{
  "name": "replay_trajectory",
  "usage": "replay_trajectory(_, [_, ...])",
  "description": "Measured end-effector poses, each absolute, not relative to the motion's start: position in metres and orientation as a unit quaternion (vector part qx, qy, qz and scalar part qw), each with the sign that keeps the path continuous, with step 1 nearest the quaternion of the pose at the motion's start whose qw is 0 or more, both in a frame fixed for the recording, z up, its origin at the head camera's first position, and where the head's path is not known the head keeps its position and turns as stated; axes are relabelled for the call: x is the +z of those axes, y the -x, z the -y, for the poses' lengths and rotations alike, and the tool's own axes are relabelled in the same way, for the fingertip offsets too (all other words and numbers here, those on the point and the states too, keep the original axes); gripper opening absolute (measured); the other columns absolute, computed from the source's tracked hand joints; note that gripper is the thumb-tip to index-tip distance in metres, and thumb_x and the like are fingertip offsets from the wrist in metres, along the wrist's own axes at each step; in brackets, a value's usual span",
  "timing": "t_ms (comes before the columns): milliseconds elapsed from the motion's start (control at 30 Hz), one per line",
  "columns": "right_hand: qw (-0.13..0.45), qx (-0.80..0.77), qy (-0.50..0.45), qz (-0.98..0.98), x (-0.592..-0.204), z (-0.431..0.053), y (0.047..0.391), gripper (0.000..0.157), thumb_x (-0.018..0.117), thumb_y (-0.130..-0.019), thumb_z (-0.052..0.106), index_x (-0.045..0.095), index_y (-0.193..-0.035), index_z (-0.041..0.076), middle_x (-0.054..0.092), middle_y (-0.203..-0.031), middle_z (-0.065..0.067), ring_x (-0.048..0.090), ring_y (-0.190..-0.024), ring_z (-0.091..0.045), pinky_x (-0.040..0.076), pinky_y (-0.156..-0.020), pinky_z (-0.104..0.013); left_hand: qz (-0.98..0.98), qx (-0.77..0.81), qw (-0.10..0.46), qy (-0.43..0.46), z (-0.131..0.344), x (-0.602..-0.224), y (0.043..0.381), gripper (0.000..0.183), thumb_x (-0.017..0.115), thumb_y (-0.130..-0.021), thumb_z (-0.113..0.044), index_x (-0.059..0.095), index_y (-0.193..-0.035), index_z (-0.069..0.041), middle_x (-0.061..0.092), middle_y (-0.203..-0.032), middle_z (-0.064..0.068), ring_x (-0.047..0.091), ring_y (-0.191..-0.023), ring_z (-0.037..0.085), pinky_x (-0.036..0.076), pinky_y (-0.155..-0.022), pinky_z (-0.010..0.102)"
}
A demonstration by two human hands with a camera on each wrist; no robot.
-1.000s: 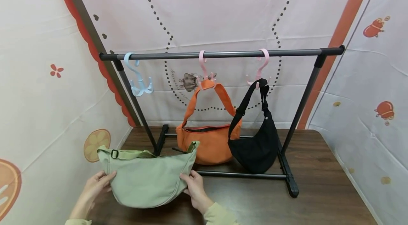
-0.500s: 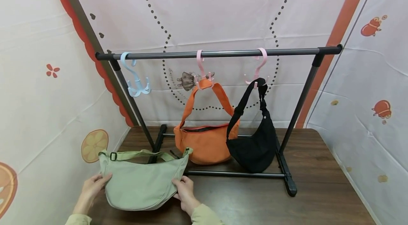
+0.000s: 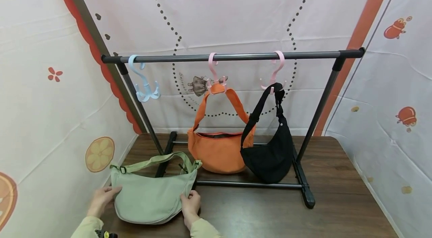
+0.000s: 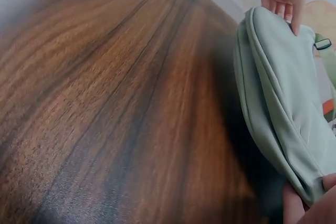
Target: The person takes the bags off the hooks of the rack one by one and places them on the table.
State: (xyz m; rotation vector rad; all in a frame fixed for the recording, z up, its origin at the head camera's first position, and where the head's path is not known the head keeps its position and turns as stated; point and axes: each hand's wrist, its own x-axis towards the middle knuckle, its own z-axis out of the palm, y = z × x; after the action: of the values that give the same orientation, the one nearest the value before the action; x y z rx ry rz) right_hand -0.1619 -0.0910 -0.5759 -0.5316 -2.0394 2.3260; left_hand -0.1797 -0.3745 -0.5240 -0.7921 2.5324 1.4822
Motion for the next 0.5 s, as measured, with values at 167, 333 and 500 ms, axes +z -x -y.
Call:
replay_trajectory(167, [0.082,0.701,0.141,0.694,-0.592,0.095,0.164,0.012,0.068,-0.072,0.002,0.059,-0.08,-0.001,0.055,-0.062,-0.003,0.049,-0.055,-0.01,0.041,-0.05,-0.025,-0.843,0.462,0.054,0.27,0.376,-0.533,0.182,0.045,0.06,-0.082,-0.028,0.058,-0.095,0.015,0.06,-0.071,0.009,0.056,-0.058,0.014,0.051,-0.055,0.035])
replay_trajectory(333, [0.069,0.636,0.156,0.752,-0.585,0.098,0.164,0.015,0.069,-0.067,-0.002,0.059,-0.078,0.002,0.053,-0.06,-0.001,0.046,-0.054,-0.01,0.039,-0.048,-0.025,-0.838,0.451,0.03,0.305,0.374,-0.54,0.183,0.029,0.061,-0.081,-0.022,0.051,-0.061,-0.003,0.044,-0.053,-0.003,0.044,-0.05,0.013,0.043,-0.048,0.031])
replay_trajectory(500, [0.051,0.584,0.155,0.795,-0.587,0.099,0.169,0.02,0.069,-0.067,-0.002,0.058,-0.083,0.004,0.051,-0.062,0.001,0.044,-0.053,-0.009,0.037,-0.048,-0.025,-0.859,0.394,0.004,0.328,0.368,-0.545,0.187,0.028,0.061,-0.081,-0.021,0.056,-0.07,0.004,0.046,-0.053,0.003,0.045,-0.05,0.017,0.04,-0.046,0.031])
